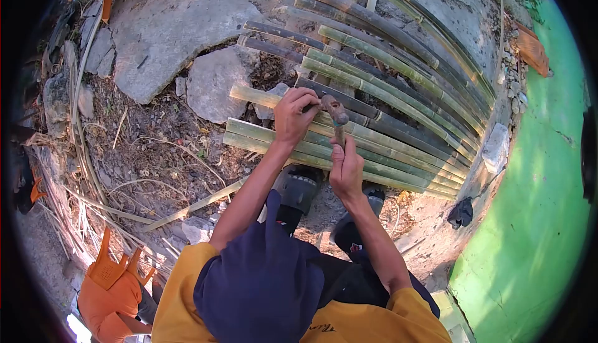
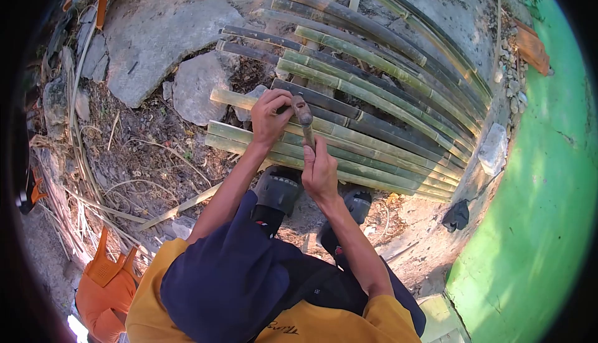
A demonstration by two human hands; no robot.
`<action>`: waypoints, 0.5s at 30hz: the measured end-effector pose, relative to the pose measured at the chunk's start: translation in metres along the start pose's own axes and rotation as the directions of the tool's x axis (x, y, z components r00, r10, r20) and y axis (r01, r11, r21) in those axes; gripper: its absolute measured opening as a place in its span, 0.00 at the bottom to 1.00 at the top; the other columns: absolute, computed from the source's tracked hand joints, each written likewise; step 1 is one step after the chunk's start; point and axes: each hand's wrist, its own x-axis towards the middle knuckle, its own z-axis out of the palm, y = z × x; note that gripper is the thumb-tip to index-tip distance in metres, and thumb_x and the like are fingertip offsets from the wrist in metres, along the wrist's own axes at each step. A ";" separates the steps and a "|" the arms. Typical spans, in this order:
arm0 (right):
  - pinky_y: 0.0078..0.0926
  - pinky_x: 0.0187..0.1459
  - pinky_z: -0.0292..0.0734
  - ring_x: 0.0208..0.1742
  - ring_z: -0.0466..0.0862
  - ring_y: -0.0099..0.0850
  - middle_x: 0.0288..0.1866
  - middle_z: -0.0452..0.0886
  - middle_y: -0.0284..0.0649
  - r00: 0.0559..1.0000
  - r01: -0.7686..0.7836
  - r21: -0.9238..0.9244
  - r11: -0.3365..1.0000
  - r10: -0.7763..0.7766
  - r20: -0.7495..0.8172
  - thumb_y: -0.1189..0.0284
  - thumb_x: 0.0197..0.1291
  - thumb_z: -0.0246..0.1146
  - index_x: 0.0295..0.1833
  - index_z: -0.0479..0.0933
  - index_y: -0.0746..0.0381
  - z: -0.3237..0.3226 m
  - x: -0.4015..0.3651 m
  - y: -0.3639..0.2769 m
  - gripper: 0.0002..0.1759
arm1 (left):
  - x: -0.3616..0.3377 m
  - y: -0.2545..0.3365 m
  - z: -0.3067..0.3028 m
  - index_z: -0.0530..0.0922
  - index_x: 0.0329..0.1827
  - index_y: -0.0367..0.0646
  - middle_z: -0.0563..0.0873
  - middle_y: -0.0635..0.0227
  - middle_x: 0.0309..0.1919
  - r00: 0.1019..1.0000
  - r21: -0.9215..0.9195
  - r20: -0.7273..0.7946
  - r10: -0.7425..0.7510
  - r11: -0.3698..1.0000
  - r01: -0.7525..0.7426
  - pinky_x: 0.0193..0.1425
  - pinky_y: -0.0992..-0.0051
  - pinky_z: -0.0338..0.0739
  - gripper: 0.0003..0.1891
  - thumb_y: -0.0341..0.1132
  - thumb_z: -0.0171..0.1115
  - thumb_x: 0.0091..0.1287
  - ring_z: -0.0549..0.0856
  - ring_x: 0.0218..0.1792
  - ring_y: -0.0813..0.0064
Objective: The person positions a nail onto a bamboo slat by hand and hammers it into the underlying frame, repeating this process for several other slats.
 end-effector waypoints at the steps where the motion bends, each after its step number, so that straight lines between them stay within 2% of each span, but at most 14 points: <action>1: 0.41 0.30 0.68 0.23 0.78 0.43 0.23 0.73 0.47 1.000 0.027 -0.026 0.999 -0.027 -0.003 0.67 0.84 0.52 0.57 0.77 0.65 0.003 0.001 0.006 0.13 | 0.001 0.001 0.001 0.85 0.35 0.41 0.90 0.70 0.40 1.000 0.006 -0.002 -0.007 1.000 0.007 0.47 0.69 0.81 0.10 0.23 0.77 0.51 0.87 0.42 0.65; 3: 0.41 0.30 0.69 0.23 0.78 0.44 0.23 0.73 0.47 0.998 0.064 -0.054 0.996 -0.064 -0.011 0.67 0.85 0.52 0.57 0.77 0.65 0.001 0.003 0.010 0.13 | 0.002 0.002 0.001 0.85 0.35 0.41 0.90 0.70 0.40 1.000 -0.004 0.006 -0.004 1.000 0.004 0.47 0.69 0.81 0.10 0.23 0.78 0.51 0.87 0.42 0.65; 5: 0.49 0.36 0.77 0.35 0.87 0.60 0.35 0.85 0.57 0.992 -0.046 -0.107 0.993 0.058 0.109 0.68 0.85 0.53 0.61 0.73 0.66 -0.002 0.004 0.011 0.13 | 0.007 -0.002 0.003 0.84 0.34 0.41 0.90 0.70 0.40 1.000 -0.007 0.009 -0.003 1.000 0.003 0.47 0.69 0.81 0.11 0.23 0.78 0.51 0.87 0.42 0.65; 7: 0.48 0.35 0.77 0.34 0.87 0.60 0.35 0.85 0.57 0.992 -0.051 -0.093 0.994 0.061 0.107 0.68 0.85 0.52 0.61 0.73 0.66 -0.009 -0.002 -0.008 0.13 | 0.003 0.001 0.001 0.84 0.34 0.41 0.90 0.70 0.40 1.000 0.011 -0.003 0.021 1.000 -0.021 0.46 0.69 0.81 0.11 0.23 0.78 0.51 0.87 0.41 0.65; 9: 0.48 0.34 0.77 0.33 0.86 0.60 0.35 0.84 0.57 0.999 0.043 -0.025 0.999 -0.043 0.008 0.67 0.85 0.52 0.61 0.73 0.66 -0.011 -0.001 -0.017 0.13 | 0.003 0.003 0.001 0.84 0.34 0.41 0.90 0.71 0.40 1.000 0.016 -0.013 0.021 1.000 -0.021 0.46 0.69 0.81 0.11 0.23 0.78 0.51 0.87 0.41 0.66; 11: 0.48 0.33 0.76 0.31 0.85 0.59 0.33 0.83 0.56 0.997 0.080 -0.034 0.996 -0.080 -0.007 0.69 0.84 0.53 0.60 0.73 0.66 -0.005 -0.001 -0.002 0.12 | 0.004 0.003 0.002 0.84 0.34 0.41 0.90 0.71 0.40 1.000 0.019 -0.001 0.011 1.000 -0.011 0.46 0.69 0.81 0.10 0.23 0.78 0.51 0.87 0.41 0.66; 13: 0.47 0.31 0.75 0.29 0.85 0.57 0.31 0.82 0.55 0.994 0.013 -0.192 0.981 0.008 0.108 0.71 0.83 0.54 0.58 0.73 0.66 0.007 0.005 0.022 0.10 | 0.002 0.002 0.003 0.85 0.34 0.41 0.90 0.71 0.40 1.000 0.006 -0.008 0.019 1.000 -0.019 0.46 0.69 0.81 0.10 0.23 0.78 0.51 0.87 0.41 0.66; 14: 0.52 0.31 0.74 0.30 0.84 0.60 0.31 0.82 0.58 0.996 0.040 -0.156 0.987 -0.027 0.082 0.71 0.83 0.55 0.56 0.72 0.66 0.007 0.000 0.024 0.09 | 0.003 -0.001 0.004 0.85 0.34 0.41 0.90 0.71 0.40 1.000 -0.006 -0.008 0.020 1.000 -0.020 0.46 0.69 0.81 0.10 0.23 0.78 0.51 0.87 0.41 0.66; 15: 0.52 0.31 0.74 0.30 0.84 0.60 0.31 0.82 0.58 0.996 0.045 -0.156 0.987 -0.031 0.087 0.71 0.83 0.55 0.56 0.72 0.66 0.004 0.004 0.016 0.09 | 0.007 -0.002 0.004 0.85 0.34 0.41 0.90 0.71 0.40 1.000 -0.003 -0.014 0.018 1.000 -0.018 0.46 0.69 0.81 0.10 0.23 0.78 0.51 0.87 0.41 0.66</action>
